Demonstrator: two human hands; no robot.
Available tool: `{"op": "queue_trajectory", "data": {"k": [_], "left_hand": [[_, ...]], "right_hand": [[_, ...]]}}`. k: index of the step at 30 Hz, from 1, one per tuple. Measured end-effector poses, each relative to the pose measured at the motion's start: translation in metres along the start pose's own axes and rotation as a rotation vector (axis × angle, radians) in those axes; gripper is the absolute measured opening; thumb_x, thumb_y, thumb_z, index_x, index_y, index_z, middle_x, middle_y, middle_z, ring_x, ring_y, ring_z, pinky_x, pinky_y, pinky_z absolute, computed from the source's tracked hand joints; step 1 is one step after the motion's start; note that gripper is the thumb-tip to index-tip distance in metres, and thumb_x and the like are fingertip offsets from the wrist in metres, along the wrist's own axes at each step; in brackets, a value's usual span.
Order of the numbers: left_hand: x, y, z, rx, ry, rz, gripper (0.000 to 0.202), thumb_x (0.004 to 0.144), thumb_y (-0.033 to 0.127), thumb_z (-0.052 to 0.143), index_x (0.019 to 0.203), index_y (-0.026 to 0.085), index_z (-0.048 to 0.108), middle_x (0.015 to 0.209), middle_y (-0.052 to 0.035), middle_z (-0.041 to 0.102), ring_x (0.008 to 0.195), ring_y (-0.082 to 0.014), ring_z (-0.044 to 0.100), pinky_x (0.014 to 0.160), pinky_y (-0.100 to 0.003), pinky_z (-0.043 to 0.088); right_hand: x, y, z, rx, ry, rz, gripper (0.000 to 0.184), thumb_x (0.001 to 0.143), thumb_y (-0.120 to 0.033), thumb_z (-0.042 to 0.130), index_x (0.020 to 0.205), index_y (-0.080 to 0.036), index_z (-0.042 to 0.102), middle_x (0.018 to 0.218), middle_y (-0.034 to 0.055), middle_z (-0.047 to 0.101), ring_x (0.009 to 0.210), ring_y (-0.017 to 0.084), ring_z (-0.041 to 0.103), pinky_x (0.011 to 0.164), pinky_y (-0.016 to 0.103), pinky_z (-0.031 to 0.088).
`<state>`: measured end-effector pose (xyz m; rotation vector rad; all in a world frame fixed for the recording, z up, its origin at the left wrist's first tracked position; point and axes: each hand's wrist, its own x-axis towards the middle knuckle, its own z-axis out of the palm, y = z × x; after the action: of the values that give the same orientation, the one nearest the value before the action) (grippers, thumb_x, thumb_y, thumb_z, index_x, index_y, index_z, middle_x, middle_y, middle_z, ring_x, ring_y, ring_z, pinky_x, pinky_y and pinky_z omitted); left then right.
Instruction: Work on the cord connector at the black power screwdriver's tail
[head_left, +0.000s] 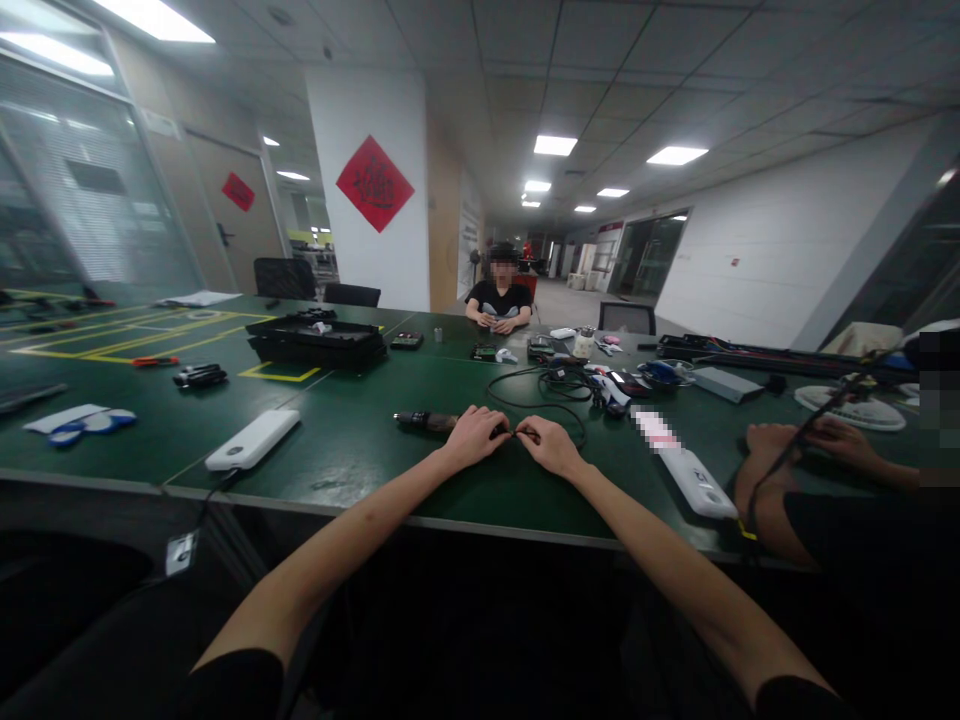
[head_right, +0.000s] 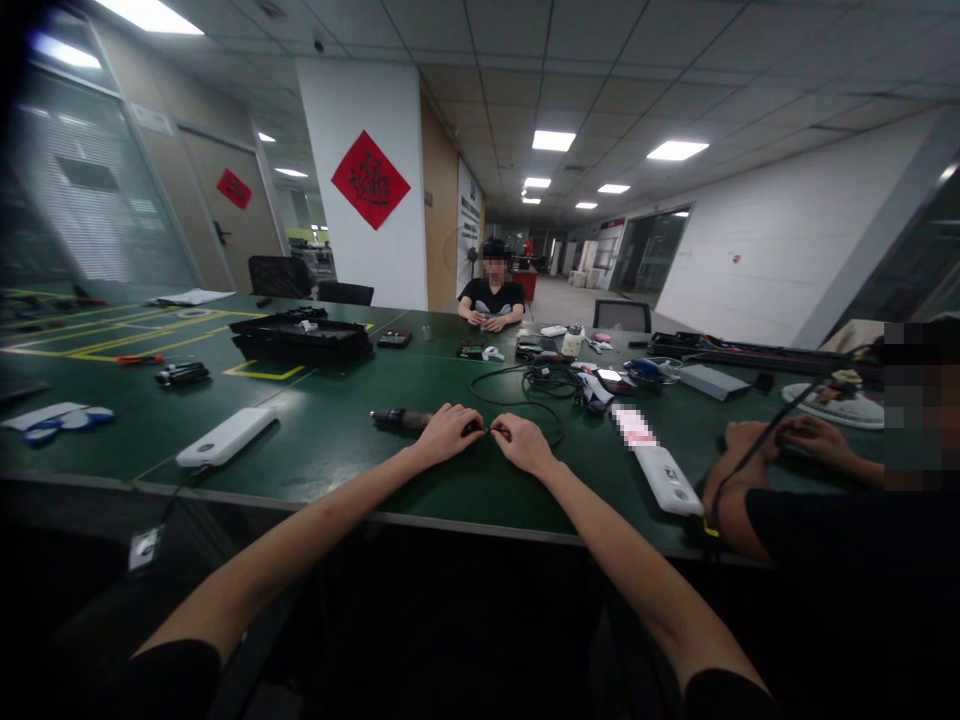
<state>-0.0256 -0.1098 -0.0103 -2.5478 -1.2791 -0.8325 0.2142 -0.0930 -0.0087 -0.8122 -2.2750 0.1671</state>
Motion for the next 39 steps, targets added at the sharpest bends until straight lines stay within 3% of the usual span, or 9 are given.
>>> {"op": "queue_trajectory", "data": {"k": [13, 39], "left_hand": [[-0.001, 0.0026, -0.001, 0.004, -0.009, 0.017, 0.021, 0.101, 0.041, 0.059, 0.113, 0.026, 0.068, 0.111, -0.0043, 0.073, 0.106, -0.0239, 0.061, 0.095, -0.04, 0.037], [-0.0005, 0.0053, -0.0044, 0.001, -0.033, 0.004, 0.019, 0.1, 0.037, 0.059, 0.113, 0.027, 0.068, 0.108, -0.0038, 0.073, 0.103, -0.0233, 0.063, 0.095, -0.039, 0.037]], "right_hand": [[0.0007, -0.001, -0.0002, 0.025, -0.005, -0.029, 0.011, 0.097, -0.026, 0.065, 0.107, -0.024, 0.071, 0.1, 0.0055, 0.071, 0.087, 0.021, 0.066, 0.08, 0.032, 0.051], [0.0007, -0.0049, -0.0026, 0.068, -0.009, -0.017, 0.013, 0.096, -0.024, 0.064, 0.107, -0.022, 0.07, 0.098, 0.0062, 0.071, 0.085, 0.021, 0.066, 0.077, 0.032, 0.052]]}}
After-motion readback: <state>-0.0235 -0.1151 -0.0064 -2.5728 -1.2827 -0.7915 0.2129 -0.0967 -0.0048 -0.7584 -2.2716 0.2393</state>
